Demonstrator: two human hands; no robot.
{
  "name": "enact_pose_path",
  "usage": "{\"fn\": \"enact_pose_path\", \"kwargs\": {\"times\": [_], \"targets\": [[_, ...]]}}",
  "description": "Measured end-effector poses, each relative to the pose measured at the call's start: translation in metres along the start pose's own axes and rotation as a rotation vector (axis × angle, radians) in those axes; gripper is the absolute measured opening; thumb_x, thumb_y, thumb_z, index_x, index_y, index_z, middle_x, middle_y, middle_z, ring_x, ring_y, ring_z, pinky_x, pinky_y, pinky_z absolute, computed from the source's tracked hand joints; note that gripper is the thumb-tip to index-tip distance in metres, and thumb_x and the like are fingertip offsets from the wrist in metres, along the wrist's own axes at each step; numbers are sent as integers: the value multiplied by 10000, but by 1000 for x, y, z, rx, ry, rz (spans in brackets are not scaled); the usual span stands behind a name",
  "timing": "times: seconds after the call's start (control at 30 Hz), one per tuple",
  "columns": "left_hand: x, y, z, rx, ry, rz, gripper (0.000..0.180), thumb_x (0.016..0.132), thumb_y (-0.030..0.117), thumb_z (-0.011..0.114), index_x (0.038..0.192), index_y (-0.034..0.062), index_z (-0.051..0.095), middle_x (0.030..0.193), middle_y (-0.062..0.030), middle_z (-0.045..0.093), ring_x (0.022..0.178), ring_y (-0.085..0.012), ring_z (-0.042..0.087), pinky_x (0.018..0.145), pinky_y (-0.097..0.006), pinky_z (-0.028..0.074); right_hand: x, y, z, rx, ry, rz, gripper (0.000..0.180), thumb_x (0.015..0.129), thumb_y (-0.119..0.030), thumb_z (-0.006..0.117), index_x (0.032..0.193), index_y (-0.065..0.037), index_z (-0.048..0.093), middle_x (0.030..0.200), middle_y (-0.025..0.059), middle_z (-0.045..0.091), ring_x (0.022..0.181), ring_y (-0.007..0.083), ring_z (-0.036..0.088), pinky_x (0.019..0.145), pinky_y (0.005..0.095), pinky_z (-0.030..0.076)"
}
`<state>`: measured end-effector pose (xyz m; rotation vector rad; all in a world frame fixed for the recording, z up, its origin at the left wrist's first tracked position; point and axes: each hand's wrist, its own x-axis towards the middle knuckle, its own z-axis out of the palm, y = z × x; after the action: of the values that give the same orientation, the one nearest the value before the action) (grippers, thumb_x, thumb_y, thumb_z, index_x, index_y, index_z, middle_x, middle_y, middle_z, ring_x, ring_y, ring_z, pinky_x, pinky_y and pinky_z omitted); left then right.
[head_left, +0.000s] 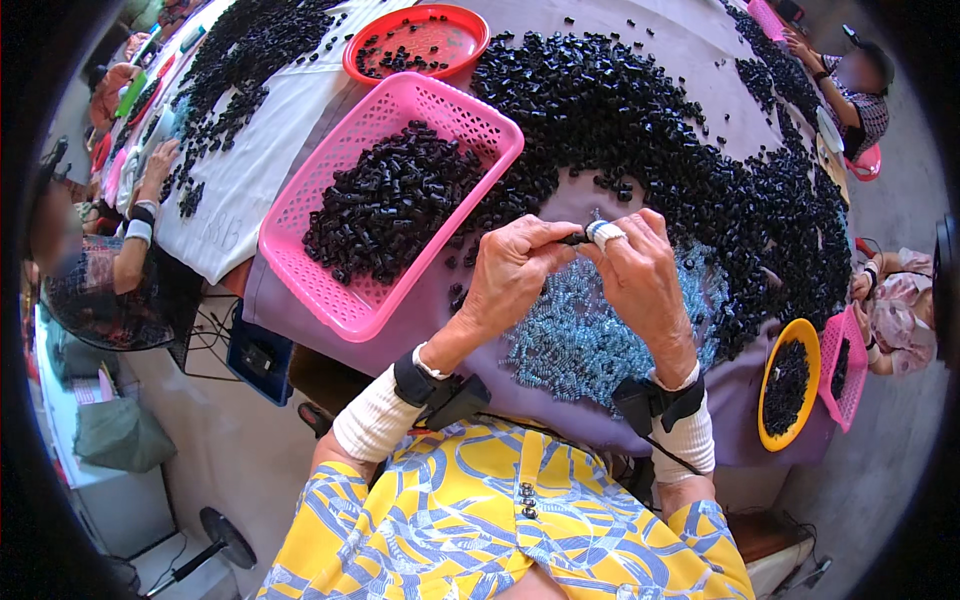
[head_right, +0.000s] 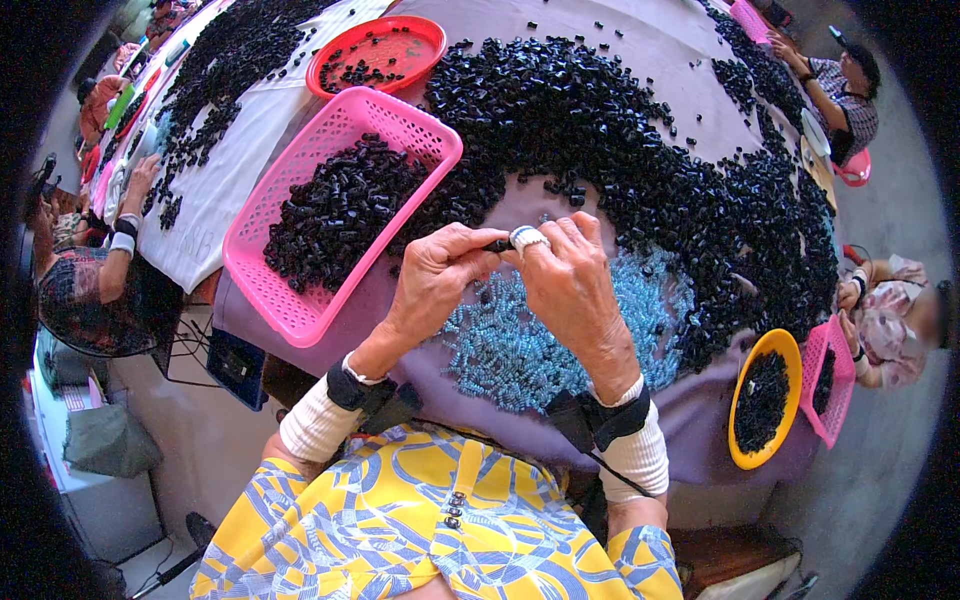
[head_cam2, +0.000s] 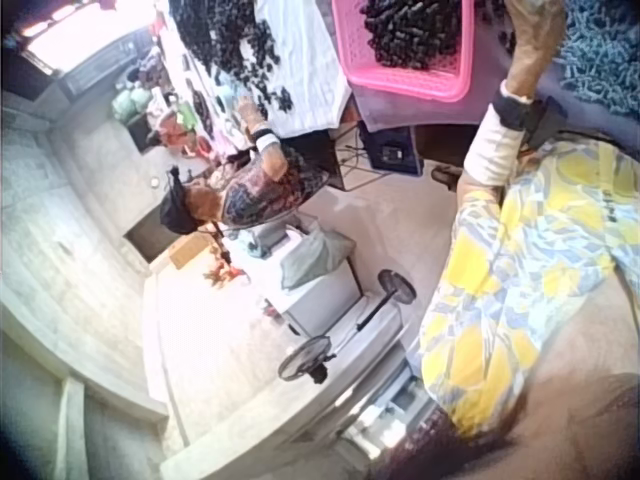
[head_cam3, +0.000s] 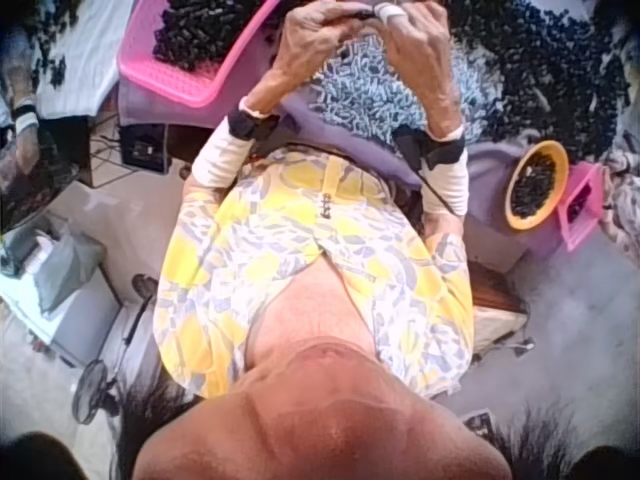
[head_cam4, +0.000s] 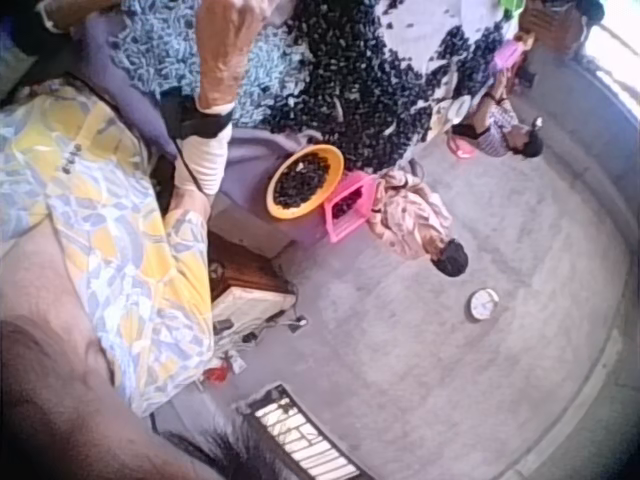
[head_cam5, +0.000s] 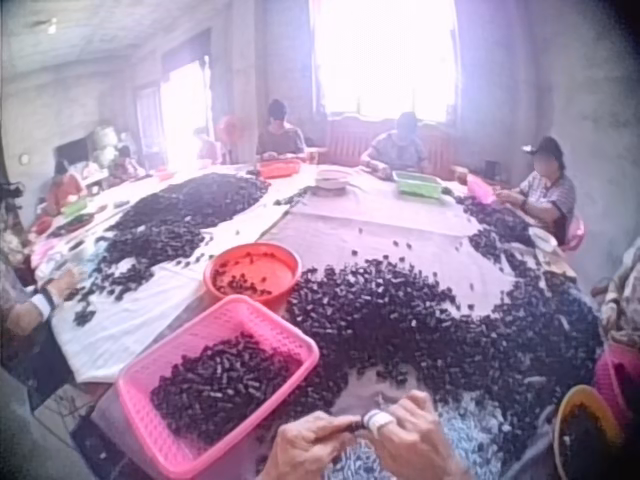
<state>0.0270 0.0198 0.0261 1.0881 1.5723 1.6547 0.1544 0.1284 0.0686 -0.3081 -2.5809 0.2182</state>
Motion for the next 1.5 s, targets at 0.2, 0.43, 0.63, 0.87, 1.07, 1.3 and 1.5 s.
{"fn": "enact_pose_path", "kwargs": {"times": [0.2,0.43,0.63,0.87,1.07,1.3,1.5], "targets": [[0,1,2,6,4,-39,234,815,-23,622,1046,-18,660,838,-35,654,691,-53,560,623,-194,466,-3,2,5,-51,-36,-26,78,778,-80,610,791,-10,576,756,113,575,776,259,573,828,394,400],[0,0,-1,-70,-24,-136,233,812,-11,627,1042,-19,659,816,-43,666,694,-62,587,650,-198,488,-4,1,9,-97,-95,-48,80,770,-64,573,784,13,557,773,140,576,809,279,574,846,417,409],[-1,-9,3,-202,-22,-158,212,810,-26,621,1017,-21,668,840,-27,632,713,-71,578,653,-199,475,-10,3,11,-79,-135,-43,78,766,-57,561,783,16,540,756,139,561,778,284,567,848,414,419],[-1,-11,4,-201,-28,-136,217,797,-42,620,1007,-21,673,815,-18,605,719,-73,570,654,-200,466,-13,5,15,-71,-98,-62,68,737,-37,566,760,11,524,730,136,541,750,281,557,817,415,425],[1,-11,7,-185,-31,-115,224,788,-63,608,996,-21,677,809,-27,605,718,-85,578,656,-204,469,-12,8,13,0,-93,-69,83,729,-28,573,760,9,504,717,133,528,735,280,548,804,411,425],[0,-19,10,-174,6,-103,223,796,-70,602,1002,-25,676,848,-45,620,739,-96,592,678,-211,482,-15,14,19,111,-95,-44,87,739,-13,574,769,-1,494,714,137,520,730,291,540,799,415,422],[2,-18,12,-177,11,-97,217,803,-68,601,1002,-25,677,865,-48,626,748,-103,597,681,-215,488,-16,16,23,146,-84,-37,93,742,-23,576,779,-2,493,711,134,520,730,295,541,806,420,418]]}}
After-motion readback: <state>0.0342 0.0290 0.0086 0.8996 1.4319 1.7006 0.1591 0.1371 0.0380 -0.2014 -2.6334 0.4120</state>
